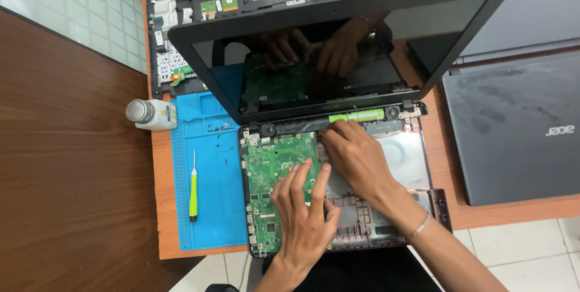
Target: The person places a motherboard into a laptop chassis, aligns it, and connects several ribbon cables and wires to the board by hand.
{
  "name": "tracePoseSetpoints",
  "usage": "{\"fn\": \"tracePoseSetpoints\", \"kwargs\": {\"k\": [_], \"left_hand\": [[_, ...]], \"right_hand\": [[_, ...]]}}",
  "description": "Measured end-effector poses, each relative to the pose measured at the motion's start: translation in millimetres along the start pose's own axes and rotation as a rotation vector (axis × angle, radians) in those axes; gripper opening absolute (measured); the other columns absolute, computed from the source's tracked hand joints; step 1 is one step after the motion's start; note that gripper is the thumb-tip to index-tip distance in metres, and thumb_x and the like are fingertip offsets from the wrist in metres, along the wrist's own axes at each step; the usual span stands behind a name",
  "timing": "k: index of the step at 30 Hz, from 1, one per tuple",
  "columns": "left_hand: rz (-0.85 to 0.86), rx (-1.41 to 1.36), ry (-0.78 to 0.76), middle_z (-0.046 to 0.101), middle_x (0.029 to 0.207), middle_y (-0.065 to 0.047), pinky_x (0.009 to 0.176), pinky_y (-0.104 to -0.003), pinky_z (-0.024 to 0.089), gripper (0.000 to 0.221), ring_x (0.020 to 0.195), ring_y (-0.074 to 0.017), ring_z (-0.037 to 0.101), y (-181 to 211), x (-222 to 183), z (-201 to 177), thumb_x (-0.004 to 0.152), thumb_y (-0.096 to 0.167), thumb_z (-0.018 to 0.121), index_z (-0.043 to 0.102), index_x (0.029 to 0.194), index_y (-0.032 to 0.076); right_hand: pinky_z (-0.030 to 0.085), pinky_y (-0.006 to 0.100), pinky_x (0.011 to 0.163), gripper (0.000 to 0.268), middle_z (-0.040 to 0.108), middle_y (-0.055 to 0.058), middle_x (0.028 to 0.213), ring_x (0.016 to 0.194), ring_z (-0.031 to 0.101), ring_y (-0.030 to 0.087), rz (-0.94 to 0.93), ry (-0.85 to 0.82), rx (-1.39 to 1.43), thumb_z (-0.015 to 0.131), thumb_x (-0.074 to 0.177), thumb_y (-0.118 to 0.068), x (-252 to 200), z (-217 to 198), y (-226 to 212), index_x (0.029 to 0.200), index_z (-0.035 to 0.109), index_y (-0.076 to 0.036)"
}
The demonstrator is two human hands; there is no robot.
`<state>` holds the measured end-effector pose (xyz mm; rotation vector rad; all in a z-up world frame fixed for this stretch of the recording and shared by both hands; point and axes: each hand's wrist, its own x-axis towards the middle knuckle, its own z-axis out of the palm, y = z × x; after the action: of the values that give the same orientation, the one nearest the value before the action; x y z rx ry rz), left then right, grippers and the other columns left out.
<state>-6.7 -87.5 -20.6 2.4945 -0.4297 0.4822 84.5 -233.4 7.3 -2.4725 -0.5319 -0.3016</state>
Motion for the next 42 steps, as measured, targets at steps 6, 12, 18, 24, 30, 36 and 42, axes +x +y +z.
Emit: {"fn": "tracePoseSetpoints", "kwargs": {"k": [6, 12, 18, 24, 30, 36, 42], "left_hand": [[-0.003, -0.009, 0.014, 0.04, 0.148, -0.017, 0.114, -0.057, 0.03, 0.088, 0.138, -0.0362, 0.038, -1.9, -2.0, 2.4, 0.071, 0.005, 0.077, 0.041, 0.151, 0.014], [-0.007, -0.008, 0.003, 0.039, 0.148, -0.018, 0.114, -0.058, 0.03, 0.087, 0.139, -0.0365, 0.037, -2.5, -1.6, 1.0, 0.073, 0.006, 0.077, 0.04, 0.152, 0.013], [-0.02, -0.008, -0.005, 0.039, 0.148, -0.018, 0.114, -0.058, 0.029, 0.088, 0.139, -0.0367, 0.037, -2.0, -0.6, 0.7, 0.071, 0.006, 0.076, 0.04, 0.151, 0.012], [-0.038, 0.004, -0.009, 0.04, 0.148, -0.017, 0.114, -0.058, 0.029, 0.086, 0.139, -0.036, 0.037, -0.1, 0.7, -0.1, 0.071, 0.007, 0.075, 0.041, 0.15, 0.012], [-0.043, 0.009, -0.012, 0.04, 0.148, -0.016, 0.113, -0.057, 0.029, 0.085, 0.139, -0.0356, 0.037, 0.9, 1.5, -0.9, 0.071, 0.008, 0.075, 0.043, 0.15, 0.011], [-0.052, 0.005, -0.019, 0.04, 0.148, -0.016, 0.113, -0.057, 0.029, 0.085, 0.139, -0.0352, 0.037, 1.3, 1.6, -2.9, 0.071, 0.009, 0.076, 0.043, 0.15, 0.011], [-0.073, -0.007, -0.018, 0.041, 0.146, -0.017, 0.114, -0.057, 0.027, 0.083, 0.139, -0.0355, 0.036, -0.1, 1.1, -3.3, 0.073, 0.012, 0.077, 0.043, 0.149, 0.011]], "right_hand": [[0.055, 0.039, 0.067, 0.008, 0.064, 0.006, 0.091, 0.088, 0.064, 0.026, -0.05, -0.008, -0.031, 0.073, 0.083, -0.006, 3.4, 14.3, 13.6, 0.09, 0.069, -0.004], [0.055, 0.039, 0.068, 0.009, 0.063, 0.006, 0.09, 0.088, 0.063, 0.026, -0.088, -0.023, -0.032, 0.073, 0.082, -0.007, 5.0, 14.1, 16.5, 0.09, 0.069, -0.004], [0.055, 0.042, 0.072, 0.014, 0.059, 0.011, 0.098, 0.094, 0.06, 0.031, -0.114, -0.109, -0.067, 0.071, 0.084, -0.007, 11.6, 8.5, 13.5, 0.092, 0.061, -0.001], [0.053, 0.044, 0.07, 0.02, 0.056, 0.014, 0.101, 0.094, 0.057, 0.034, -0.094, -0.211, 0.019, 0.069, 0.084, -0.005, 15.4, -0.9, 11.8, 0.099, 0.058, -0.001], [0.051, 0.047, 0.08, 0.02, 0.055, 0.016, 0.102, 0.097, 0.057, 0.036, -0.087, -0.172, 0.123, 0.068, 0.084, -0.002, 11.9, -3.9, 15.8, 0.101, 0.058, 0.0], [0.051, 0.046, 0.083, 0.022, 0.058, 0.016, 0.102, 0.099, 0.059, 0.036, -0.076, -0.152, 0.168, 0.068, 0.085, -0.004, 11.2, -4.1, 17.5, 0.106, 0.063, 0.0], [0.052, 0.044, 0.083, 0.016, 0.06, 0.013, 0.101, 0.099, 0.062, 0.034, -0.045, -0.115, 0.167, 0.07, 0.09, -0.008, 10.8, 0.4, 19.0, 0.103, 0.064, -0.001]]}}
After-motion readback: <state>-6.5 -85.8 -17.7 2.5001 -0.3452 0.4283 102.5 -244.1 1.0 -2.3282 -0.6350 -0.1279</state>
